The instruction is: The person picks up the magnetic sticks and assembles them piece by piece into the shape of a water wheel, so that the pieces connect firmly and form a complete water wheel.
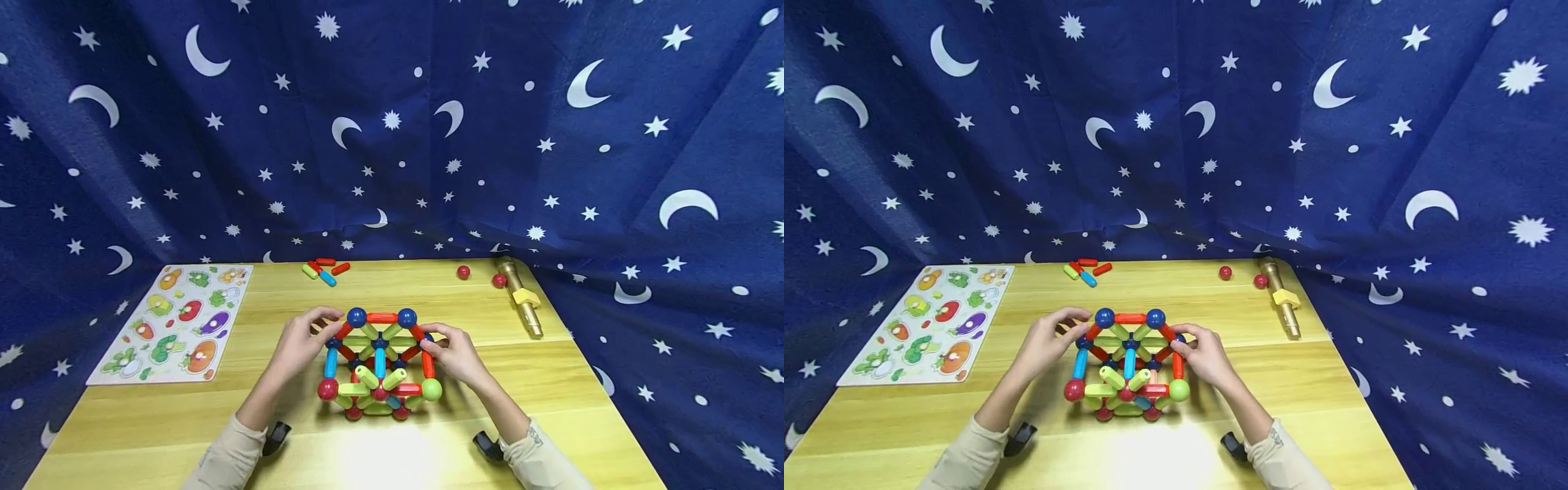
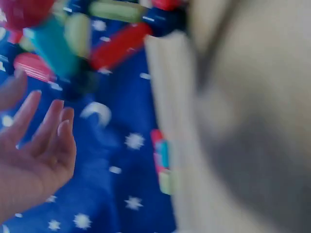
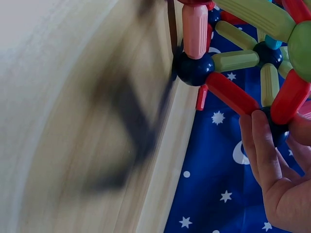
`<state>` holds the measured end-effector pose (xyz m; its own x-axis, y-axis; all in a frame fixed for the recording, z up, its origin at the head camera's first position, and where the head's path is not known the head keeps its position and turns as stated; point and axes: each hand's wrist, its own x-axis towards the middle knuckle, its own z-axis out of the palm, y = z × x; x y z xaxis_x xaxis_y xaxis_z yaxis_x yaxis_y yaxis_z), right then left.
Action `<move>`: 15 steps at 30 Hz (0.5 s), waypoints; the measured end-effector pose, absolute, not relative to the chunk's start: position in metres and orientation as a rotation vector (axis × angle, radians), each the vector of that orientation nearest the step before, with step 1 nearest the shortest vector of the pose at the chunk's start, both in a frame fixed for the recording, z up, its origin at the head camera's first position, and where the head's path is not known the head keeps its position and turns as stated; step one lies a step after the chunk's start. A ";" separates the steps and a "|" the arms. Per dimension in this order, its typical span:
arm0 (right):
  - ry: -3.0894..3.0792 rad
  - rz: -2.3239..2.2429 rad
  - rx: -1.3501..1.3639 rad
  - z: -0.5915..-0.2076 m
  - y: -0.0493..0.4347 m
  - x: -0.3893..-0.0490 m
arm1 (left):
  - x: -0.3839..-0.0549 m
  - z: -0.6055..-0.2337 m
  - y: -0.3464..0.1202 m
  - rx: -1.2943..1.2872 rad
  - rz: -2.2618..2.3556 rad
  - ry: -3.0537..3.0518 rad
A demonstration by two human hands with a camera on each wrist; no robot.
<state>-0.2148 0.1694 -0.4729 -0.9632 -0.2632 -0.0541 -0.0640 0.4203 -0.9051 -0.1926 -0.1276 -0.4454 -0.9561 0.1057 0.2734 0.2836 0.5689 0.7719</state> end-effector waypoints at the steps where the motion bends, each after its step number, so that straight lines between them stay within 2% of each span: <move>1: 2.485 -1.571 -0.285 -0.473 0.169 -0.215 | -0.198 -0.452 -0.135 -0.300 -1.360 -2.653; 9: 2.470 -1.576 -0.251 -0.472 0.168 -0.216 | -0.214 -0.483 -0.157 -0.403 -1.600 -2.849; 15: 2.360 -1.477 -0.434 -0.467 0.182 -0.236 | -0.214 -0.489 -0.157 -0.382 -1.653 -2.798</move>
<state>-0.2358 0.1818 -0.4669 -0.9019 -0.4179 -0.1096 -0.0843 0.4189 -0.9041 -0.2143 -0.1571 -0.4889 -0.9644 0.2644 0.0061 0.1330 0.4649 0.8753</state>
